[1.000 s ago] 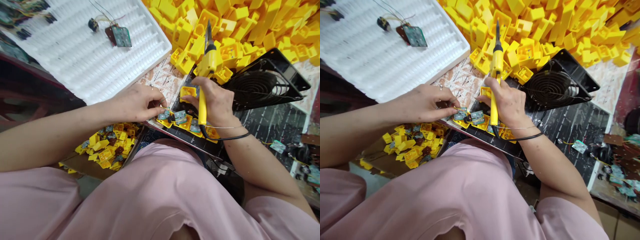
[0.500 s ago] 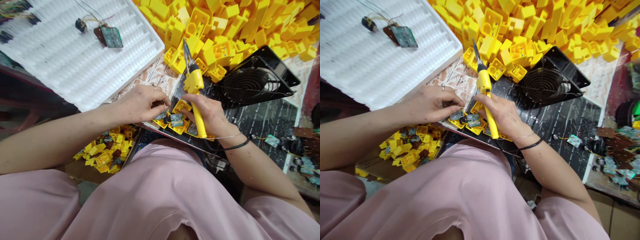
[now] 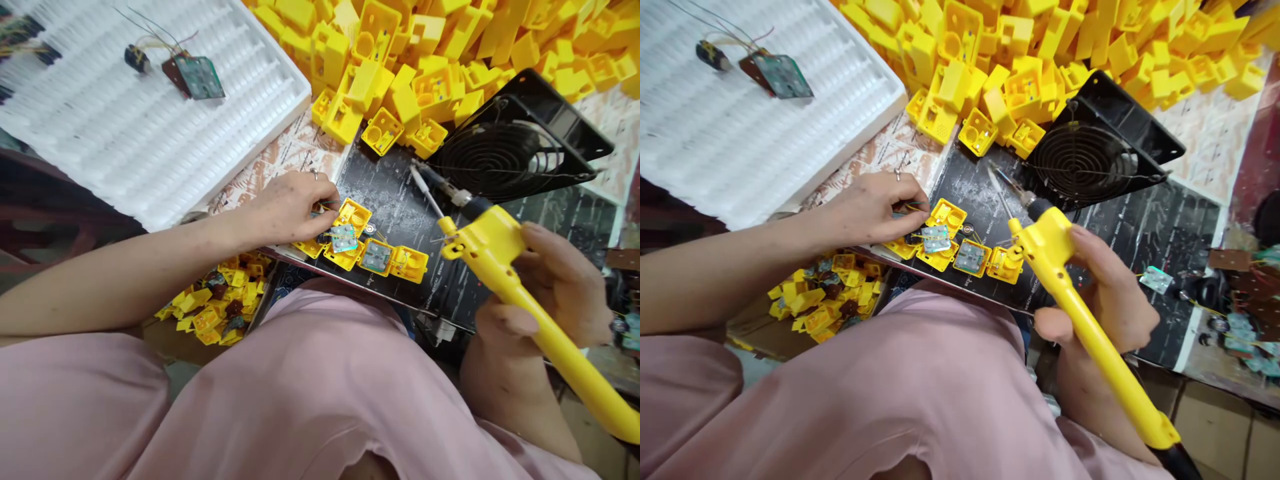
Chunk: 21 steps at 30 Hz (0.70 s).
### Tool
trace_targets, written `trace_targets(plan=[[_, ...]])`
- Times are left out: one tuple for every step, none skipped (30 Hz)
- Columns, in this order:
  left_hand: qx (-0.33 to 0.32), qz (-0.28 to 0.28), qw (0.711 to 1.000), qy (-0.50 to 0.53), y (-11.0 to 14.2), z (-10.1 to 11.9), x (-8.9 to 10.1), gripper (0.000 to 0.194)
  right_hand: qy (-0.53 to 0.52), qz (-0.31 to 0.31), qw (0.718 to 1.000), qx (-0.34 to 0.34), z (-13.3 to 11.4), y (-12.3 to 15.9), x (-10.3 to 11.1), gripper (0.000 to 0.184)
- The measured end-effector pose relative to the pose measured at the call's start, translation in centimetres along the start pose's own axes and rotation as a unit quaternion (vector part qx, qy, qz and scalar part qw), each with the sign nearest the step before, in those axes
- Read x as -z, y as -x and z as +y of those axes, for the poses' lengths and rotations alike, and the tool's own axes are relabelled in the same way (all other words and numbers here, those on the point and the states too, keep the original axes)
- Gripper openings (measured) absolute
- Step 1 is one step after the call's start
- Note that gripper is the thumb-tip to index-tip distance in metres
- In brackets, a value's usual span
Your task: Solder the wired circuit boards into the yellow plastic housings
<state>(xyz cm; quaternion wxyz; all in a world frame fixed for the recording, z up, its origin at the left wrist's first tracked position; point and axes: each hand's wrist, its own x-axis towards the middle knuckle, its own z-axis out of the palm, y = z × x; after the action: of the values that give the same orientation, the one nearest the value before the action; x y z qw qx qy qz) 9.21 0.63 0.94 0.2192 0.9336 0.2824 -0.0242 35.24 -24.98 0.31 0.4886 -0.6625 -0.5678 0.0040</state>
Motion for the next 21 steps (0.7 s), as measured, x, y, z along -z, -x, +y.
trace_targets(plan=[[-0.001,-0.010,1.000,-0.008,0.0,0.0,0.0,0.037,0.000,0.037,0.999,-0.003,0.3,0.4,0.0,0.075],[-0.002,-0.019,1.000,-0.015,-0.1,0.1,0.1,0.037,-0.001,0.063,0.998,-0.004,0.5,0.6,-0.2,0.075],[-0.004,-0.027,0.999,-0.023,-0.1,0.1,0.3,0.038,-0.007,0.082,0.997,0.003,0.6,0.6,-0.4,0.076],[-0.007,-0.032,0.999,-0.030,-0.1,0.2,0.5,0.037,-0.015,0.091,0.996,0.011,0.7,0.4,-0.7,0.073],[-0.012,-0.035,0.999,-0.035,-0.1,0.2,0.7,0.037,-0.020,0.093,0.995,0.014,0.7,0.1,-1.0,0.065],[-0.016,-0.036,0.999,-0.037,-0.2,0.3,0.9,0.038,-0.026,0.089,0.996,0.014,0.6,-0.2,-1.3,0.052],[-0.021,-0.036,0.998,-0.036,-0.3,0.4,1.1,0.038,-0.036,0.078,0.996,0.017,0.4,-0.5,-1.6,0.041],[-0.024,-0.034,0.999,-0.033,-0.3,0.5,1.3,0.038,-0.047,0.062,0.997,0.023,0.2,-0.8,-1.9,0.037],[-0.026,-0.031,0.999,-0.030,-0.4,0.5,1.3,0.038,-0.058,0.042,0.997,0.031,0.0,-1.0,-2.0,0.042],[-0.025,-0.029,0.999,-0.028,-0.5,0.5,1.4,0.037,-0.067,0.022,0.997,0.041,-0.1,-1.2,-2.1,0.050],[-0.025,-0.028,0.999,-0.027,-0.6,0.5,1.4,0.037,-0.073,0.005,0.996,0.059,-0.2,-1.4,-2.1,0.057],[-0.023,-0.030,0.999,-0.029,-0.7,0.5,1.4,0.036,-0.075,-0.011,0.994,0.078,-0.2,-1.5,-2.0,0.061],[-0.021,-0.033,0.999,-0.032,-0.8,0.5,1.4,0.036,-0.071,-0.031,0.993,0.094,-0.2,-1.6,-1.9,0.064],[-0.017,-0.040,0.998,-0.034,-0.8,0.5,1.4,0.035,-0.065,-0.054,0.991,0.104,-0.2,-1.8,-1.7,0.065],[-0.012,-0.049,0.998,-0.037,-0.9,0.5,1.4,0.033,-0.060,-0.074,0.989,0.113,-0.2,-1.9,-1.5,0.064],[-0.004,-0.056,0.998,-0.038,-1.0,0.6,1.5,0.031,-0.055,-0.089,0.987,0.120,-0.1,-2.1,-1.3,0.063],[0.004,-0.060,0.997,-0.040,-1.0,0.6,1.6,0.028,-0.049,-0.100,0.986,0.122,-0.1,-2.3,-1.2,0.062],[0.009,-0.063,0.997,-0.042,-1.1,0.7,1.7,0.026,-0.044,-0.107,0.985,0.124,-0.1,-2.5,-1.2,0.062],[0.011,-0.066,0.997,-0.045,-1.1,0.8,1.9,0.025,-0.043,-0.113,0.984,0.131,-0.1,-2.6,-1.2,0.061],[0.008,-0.066,0.997,-0.049,-1.2,0.8,1.9,0.024,-0.047,-0.116,0.982,0.142,0.0,-2.8,-1.3,0.060],[0.003,-0.065,0.996,-0.053,-1.2,0.9,2.0,0.023,-0.055,-0.116,0.979,0.156,0.1,-2.9,-1.4,0.057]])
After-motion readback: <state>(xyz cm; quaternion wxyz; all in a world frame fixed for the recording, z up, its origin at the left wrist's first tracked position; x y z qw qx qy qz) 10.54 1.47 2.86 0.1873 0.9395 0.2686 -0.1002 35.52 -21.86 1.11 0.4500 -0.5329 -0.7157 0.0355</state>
